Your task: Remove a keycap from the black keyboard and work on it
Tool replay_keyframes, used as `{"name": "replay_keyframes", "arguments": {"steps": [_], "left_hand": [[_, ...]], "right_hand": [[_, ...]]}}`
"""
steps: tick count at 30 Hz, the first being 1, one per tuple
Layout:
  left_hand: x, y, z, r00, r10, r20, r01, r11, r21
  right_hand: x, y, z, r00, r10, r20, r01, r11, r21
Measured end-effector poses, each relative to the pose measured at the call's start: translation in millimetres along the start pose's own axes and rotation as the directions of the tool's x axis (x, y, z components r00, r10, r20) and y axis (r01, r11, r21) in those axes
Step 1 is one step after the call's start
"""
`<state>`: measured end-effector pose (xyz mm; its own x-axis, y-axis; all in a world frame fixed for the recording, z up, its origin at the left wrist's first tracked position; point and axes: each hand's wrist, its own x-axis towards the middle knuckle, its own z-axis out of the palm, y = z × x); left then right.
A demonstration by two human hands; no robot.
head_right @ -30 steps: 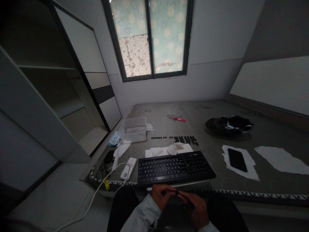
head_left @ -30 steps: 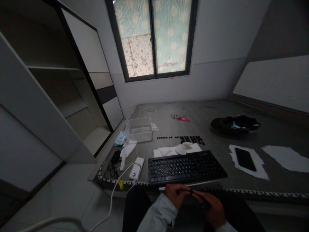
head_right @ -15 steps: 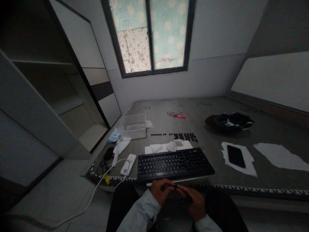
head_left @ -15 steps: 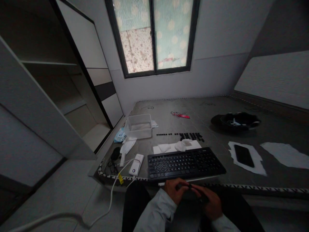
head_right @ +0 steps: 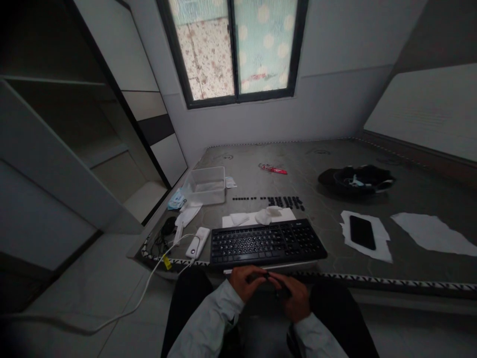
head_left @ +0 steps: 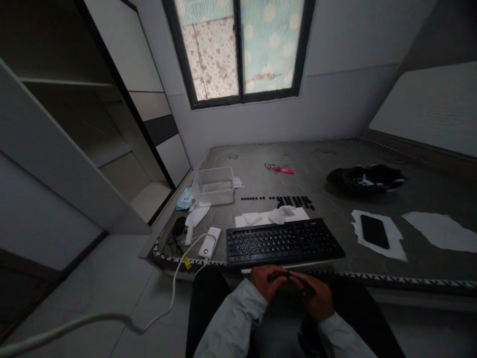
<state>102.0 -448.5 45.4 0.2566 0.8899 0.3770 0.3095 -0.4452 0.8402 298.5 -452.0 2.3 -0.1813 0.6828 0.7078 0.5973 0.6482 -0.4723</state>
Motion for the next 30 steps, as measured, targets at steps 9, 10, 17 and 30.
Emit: {"name": "replay_keyframes", "arguments": {"steps": [9, 10, 17, 30], "left_hand": [[6, -4, 5, 0.999, 0.047, -0.011, -0.047, 0.998, 0.040], [7, -6, 7, 0.998, 0.068, -0.018, -0.067, 0.997, 0.041], [10, -10, 12, 0.997, 0.081, -0.008, -0.081, 0.995, 0.064], [12, -3, 13, 0.997, 0.075, -0.036, -0.074, 0.997, 0.038]], "right_hand": [[3, 0, -5, 1.000, -0.008, -0.018, 0.009, 0.999, 0.038], [3, 0, -5, 1.000, -0.010, -0.021, 0.011, 0.999, 0.039], [8, 0, -10, 0.999, -0.015, -0.028, 0.017, 0.998, 0.060], [12, -2, -15, 0.999, -0.027, -0.037, 0.029, 0.998, 0.061]]}}
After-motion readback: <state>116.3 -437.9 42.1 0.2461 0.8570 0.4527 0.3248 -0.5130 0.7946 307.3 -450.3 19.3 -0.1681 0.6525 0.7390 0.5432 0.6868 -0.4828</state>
